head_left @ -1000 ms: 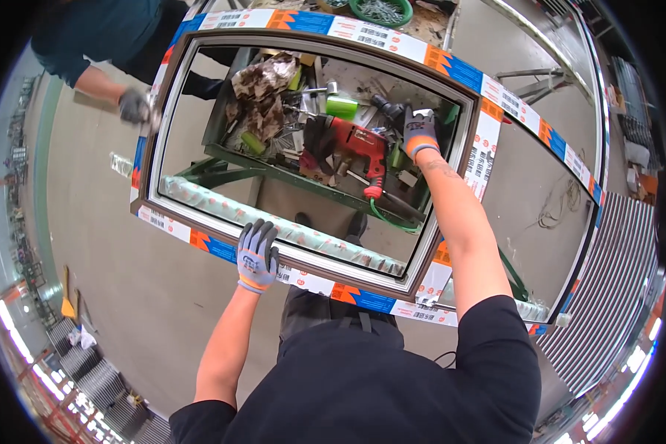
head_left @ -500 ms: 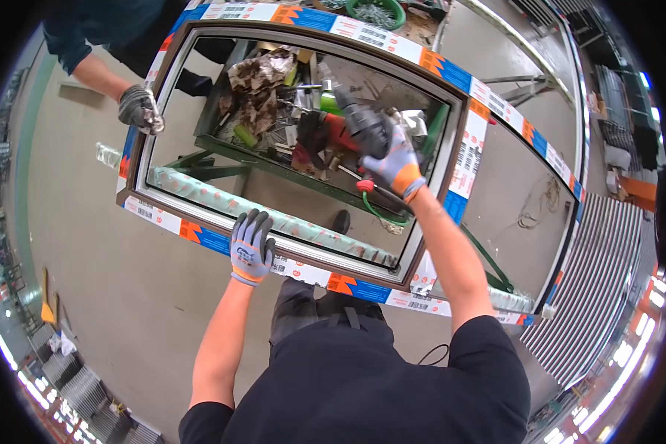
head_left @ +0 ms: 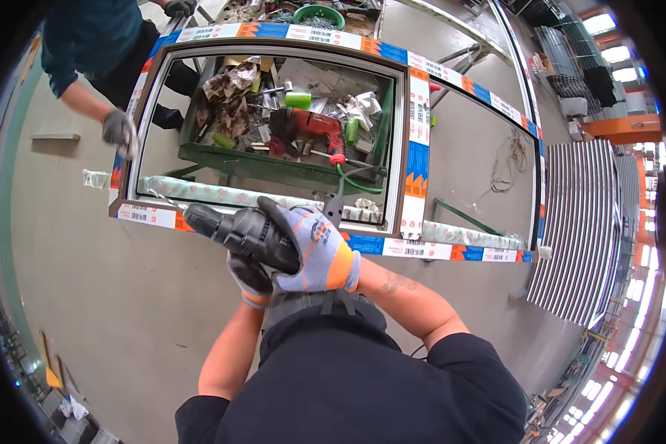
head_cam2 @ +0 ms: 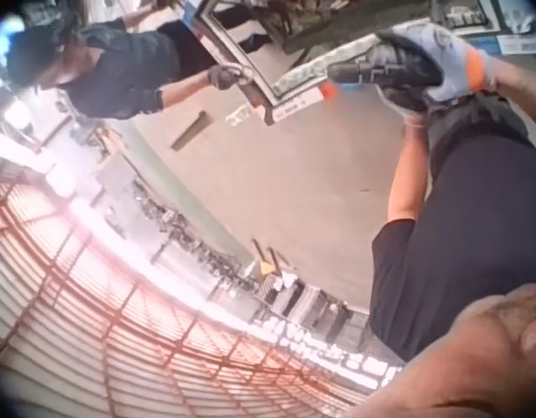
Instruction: Assemble and seal a metal window or door frame using power tools and sealant.
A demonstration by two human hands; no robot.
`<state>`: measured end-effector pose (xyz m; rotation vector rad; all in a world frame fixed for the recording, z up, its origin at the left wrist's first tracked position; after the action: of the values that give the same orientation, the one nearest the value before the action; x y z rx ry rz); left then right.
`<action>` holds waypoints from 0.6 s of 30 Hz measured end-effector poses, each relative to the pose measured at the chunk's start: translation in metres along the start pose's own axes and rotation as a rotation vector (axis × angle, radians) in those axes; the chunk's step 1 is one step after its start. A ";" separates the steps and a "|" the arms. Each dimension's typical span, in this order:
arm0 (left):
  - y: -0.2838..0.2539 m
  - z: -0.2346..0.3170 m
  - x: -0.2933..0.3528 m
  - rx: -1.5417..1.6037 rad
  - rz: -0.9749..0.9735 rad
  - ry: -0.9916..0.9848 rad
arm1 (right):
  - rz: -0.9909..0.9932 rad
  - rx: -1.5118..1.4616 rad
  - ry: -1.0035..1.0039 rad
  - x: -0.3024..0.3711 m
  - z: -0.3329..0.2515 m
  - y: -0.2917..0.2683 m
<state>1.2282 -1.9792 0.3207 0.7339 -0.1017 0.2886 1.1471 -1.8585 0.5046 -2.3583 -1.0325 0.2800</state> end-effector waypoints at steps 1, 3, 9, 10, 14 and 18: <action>0.027 0.021 0.014 0.092 -0.083 0.066 | 0.023 -0.073 -0.020 0.007 0.000 0.013; 0.033 0.049 0.031 -0.001 -0.031 0.055 | -0.056 -0.131 0.012 0.012 -0.020 0.030; 0.041 0.087 0.065 -0.170 -0.179 0.083 | -0.001 -0.142 -0.049 0.036 -0.054 0.056; 0.045 0.093 0.068 -0.170 -0.183 0.088 | -0.131 -0.142 -0.012 0.036 -0.061 0.065; 0.085 0.123 0.077 -0.298 -0.390 0.201 | -0.080 0.031 -0.133 0.075 -0.085 0.067; 0.103 0.095 0.105 -0.226 -0.402 0.040 | -0.021 0.177 -0.073 0.130 -0.084 0.080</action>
<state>1.2985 -1.9464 0.4774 0.5087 0.0516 -0.0921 1.3178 -1.8416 0.5335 -2.1912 -1.0220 0.4341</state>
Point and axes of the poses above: each hand's wrist, its own x-axis away from the middle knuckle, its own y-axis out of the palm, z = x × y, the point moved 9 cm from there along -x, towards the middle knuckle, and after that the axes turned 9 degrees about -z, right-handed, at the moved point
